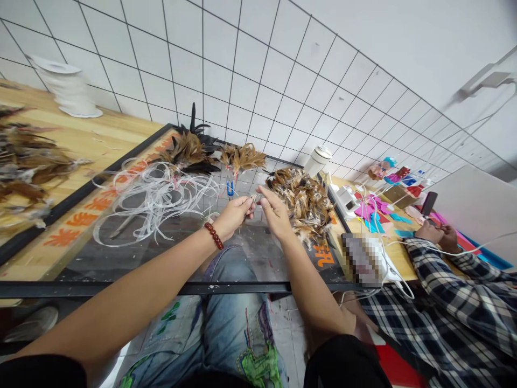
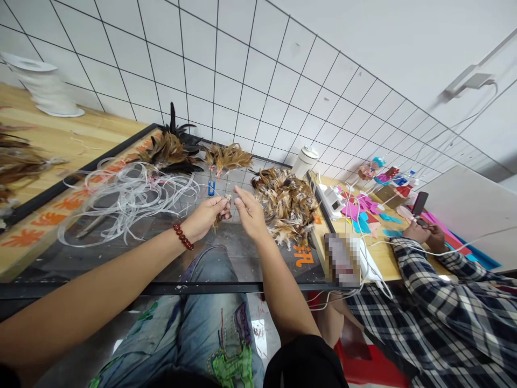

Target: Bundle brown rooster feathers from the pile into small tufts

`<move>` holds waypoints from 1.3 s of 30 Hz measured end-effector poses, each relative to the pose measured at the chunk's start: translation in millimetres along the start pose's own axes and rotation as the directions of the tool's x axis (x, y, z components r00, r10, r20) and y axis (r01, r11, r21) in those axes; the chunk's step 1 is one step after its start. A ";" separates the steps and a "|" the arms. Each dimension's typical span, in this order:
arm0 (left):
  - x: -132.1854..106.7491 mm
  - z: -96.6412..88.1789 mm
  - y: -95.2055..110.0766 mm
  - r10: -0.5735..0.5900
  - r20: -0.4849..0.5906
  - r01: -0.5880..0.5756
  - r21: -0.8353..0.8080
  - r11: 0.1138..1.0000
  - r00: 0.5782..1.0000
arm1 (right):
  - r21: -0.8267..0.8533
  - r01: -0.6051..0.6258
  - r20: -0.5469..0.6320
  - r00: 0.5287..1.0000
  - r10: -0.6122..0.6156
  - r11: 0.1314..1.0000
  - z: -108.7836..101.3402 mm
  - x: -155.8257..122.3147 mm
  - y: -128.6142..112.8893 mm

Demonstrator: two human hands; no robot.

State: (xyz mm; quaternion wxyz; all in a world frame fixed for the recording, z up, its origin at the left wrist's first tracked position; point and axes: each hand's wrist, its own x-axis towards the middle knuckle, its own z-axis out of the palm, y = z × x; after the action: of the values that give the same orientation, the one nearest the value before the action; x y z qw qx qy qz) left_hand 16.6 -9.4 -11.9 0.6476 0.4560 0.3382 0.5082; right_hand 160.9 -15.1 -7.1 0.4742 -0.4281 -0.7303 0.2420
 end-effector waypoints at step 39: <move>7.2 -5.6 14.7 -0.075 -0.278 0.014 -0.213 0.977 0.958 | -0.353 -0.356 -0.004 0.925 0.379 0.865 -42.2 2.3 14.4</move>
State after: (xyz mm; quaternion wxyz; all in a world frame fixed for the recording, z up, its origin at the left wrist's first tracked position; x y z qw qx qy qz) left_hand 8.3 0.0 0.1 0.6479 0.2998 0.3826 0.5866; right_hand 204.1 -7.9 1.3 0.3122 -0.6278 -0.6816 0.2093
